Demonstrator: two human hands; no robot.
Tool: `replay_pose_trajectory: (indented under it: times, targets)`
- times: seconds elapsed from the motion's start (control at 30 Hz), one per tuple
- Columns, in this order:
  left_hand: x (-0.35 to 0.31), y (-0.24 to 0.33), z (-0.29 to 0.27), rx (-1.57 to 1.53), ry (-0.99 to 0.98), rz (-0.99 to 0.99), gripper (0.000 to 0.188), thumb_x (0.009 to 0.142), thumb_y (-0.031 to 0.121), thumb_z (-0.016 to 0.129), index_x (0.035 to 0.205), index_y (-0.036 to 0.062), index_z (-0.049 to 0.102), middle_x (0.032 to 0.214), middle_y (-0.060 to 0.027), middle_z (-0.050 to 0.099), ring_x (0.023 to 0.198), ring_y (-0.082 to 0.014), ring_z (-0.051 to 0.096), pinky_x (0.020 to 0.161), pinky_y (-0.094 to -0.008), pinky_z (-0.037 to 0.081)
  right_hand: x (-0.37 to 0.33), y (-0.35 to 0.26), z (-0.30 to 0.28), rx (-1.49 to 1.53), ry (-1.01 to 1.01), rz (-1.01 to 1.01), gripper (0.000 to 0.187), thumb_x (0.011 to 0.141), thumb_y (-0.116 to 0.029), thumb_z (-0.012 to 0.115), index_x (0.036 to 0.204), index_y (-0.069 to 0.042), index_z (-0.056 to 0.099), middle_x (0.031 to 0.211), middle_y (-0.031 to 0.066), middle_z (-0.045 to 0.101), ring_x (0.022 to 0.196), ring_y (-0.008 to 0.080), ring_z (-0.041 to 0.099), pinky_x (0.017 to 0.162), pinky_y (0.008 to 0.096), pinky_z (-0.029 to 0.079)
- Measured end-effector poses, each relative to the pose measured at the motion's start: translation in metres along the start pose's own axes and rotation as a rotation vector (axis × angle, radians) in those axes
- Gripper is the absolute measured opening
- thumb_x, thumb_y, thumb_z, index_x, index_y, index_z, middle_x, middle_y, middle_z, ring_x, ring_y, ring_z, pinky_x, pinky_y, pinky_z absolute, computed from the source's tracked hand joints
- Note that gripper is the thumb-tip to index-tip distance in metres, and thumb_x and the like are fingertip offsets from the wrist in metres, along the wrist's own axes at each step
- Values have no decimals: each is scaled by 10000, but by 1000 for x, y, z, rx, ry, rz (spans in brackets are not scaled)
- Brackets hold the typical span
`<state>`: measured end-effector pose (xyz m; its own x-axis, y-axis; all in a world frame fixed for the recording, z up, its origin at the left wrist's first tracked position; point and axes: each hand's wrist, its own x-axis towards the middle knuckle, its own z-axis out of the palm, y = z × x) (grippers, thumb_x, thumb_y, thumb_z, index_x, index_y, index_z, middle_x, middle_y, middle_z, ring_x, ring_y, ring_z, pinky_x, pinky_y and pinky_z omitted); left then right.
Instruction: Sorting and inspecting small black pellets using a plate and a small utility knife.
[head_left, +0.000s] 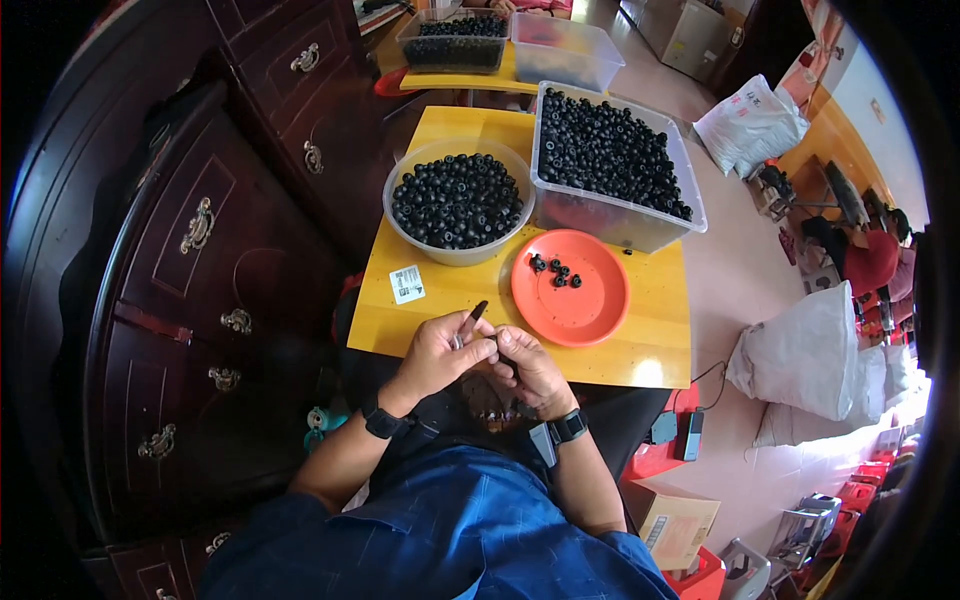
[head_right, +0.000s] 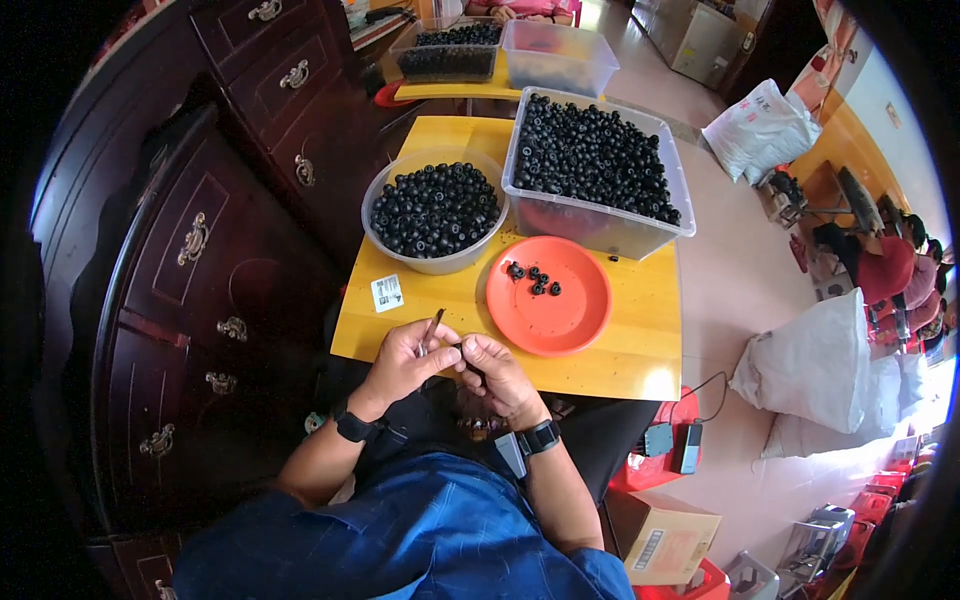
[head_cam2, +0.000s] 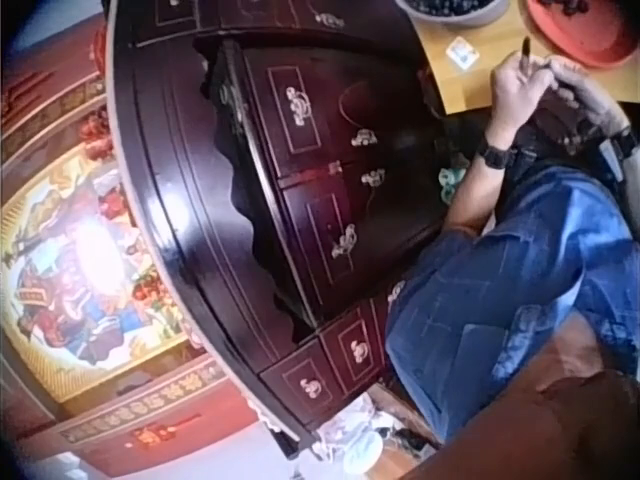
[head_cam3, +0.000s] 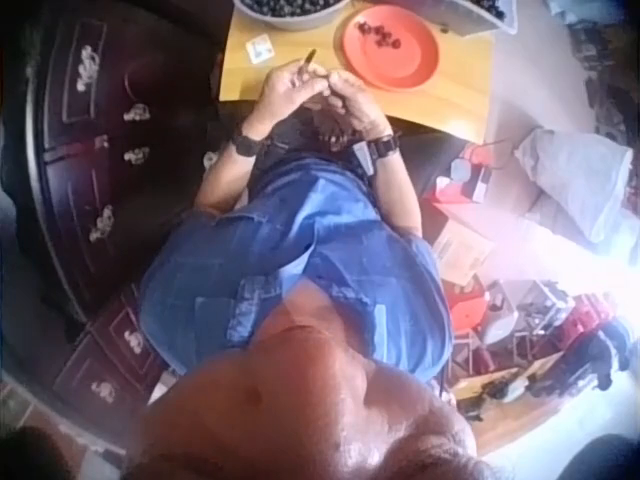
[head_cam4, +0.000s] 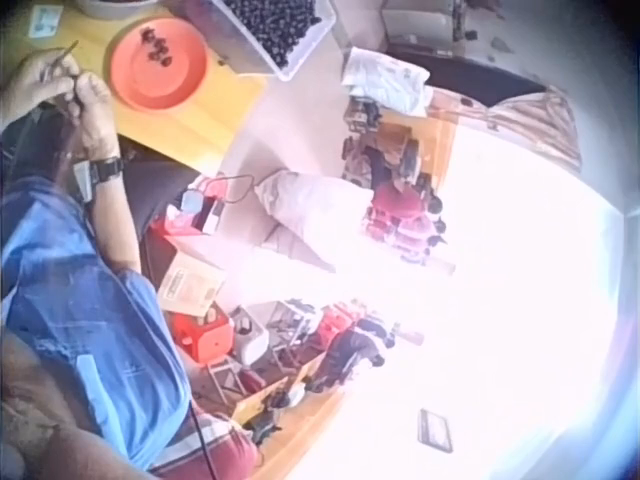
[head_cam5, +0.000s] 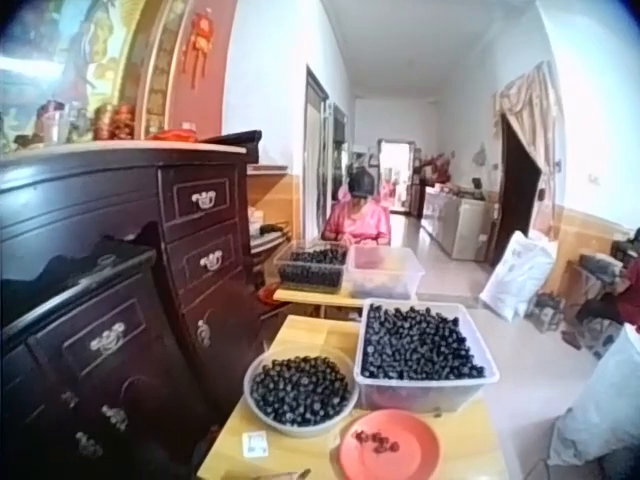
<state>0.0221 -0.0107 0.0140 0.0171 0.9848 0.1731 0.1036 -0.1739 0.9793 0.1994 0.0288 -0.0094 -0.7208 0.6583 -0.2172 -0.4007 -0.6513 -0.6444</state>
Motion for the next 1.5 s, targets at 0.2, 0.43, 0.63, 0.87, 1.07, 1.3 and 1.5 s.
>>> replay_pose_trajectory:
  times: [0.2, 0.43, 0.63, 0.87, 1.07, 1.3, 1.5]
  targets:
    - [2, 23, -5, -277, -110, -296, 96, 961, 93, 624, 1023, 25, 653, 782, 9, 646, 601, -34, 522, 555, -193, 434, -3, 0, -5, 57, -35, 15, 213, 1013, -308, 576, 989, -98, 601, 826, -23, 596, 581, 35, 422, 496, 163, 343]
    - [3, 11, -7, 25, -34, -106, 150, 949, 170, 660, 987, 26, 639, 757, 29, 608, 627, -25, 483, 563, -196, 390, -3, 1, -8, 159, 1, 9, 253, 1018, -320, 560, 1029, -69, 593, 847, -6, 578, 585, 43, 414, 493, 163, 341]
    - [4, 23, -12, 294, -64, -12, 184, 918, 183, 688, 926, 18, 606, 718, -26, 601, 604, -79, 526, 564, -254, 426, -3, -1, -11, 144, 6, 10, 287, 1016, -332, 560, 1056, -49, 583, 849, -7, 558, 592, 42, 411, 486, 164, 337]
    - [7, 36, -10, 469, -119, 52, 227, 900, 221, 712, 864, 20, 611, 675, -94, 636, 564, -204, 620, 534, -323, 464, -2, -1, -9, 163, 1, 6, 277, 1019, -327, 560, 1040, -53, 593, 820, -22, 539, 589, 34, 411, 480, 155, 337]
    - [7, 34, -6, 589, -100, 93, 350, 876, 356, 741, 818, 34, 616, 669, -115, 653, 589, -277, 647, 536, -362, 479, -1, 2, -10, 154, 0, 32, 231, 1024, -292, 559, 1038, -67, 610, 786, -38, 537, 577, 25, 412, 465, 152, 335]
    - [6, 32, -4, 606, -84, 129, 378, 876, 382, 735, 782, 40, 604, 665, -123, 655, 600, -297, 657, 532, -372, 481, 0, 7, -15, 184, -6, 9, 355, 1017, -249, 557, 1160, 73, 601, 811, 4, 568, 566, 22, 423, 456, 143, 354]
    - [8, 30, -4, 664, -76, 178, 386, 877, 381, 732, 759, 39, 597, 638, -128, 628, 574, -307, 633, 519, -388, 464, 1, 8, -14, 162, 16, 4, 315, 1016, -255, 558, 1096, 45, 609, 802, -6, 555, 568, 25, 414, 456, 142, 347]
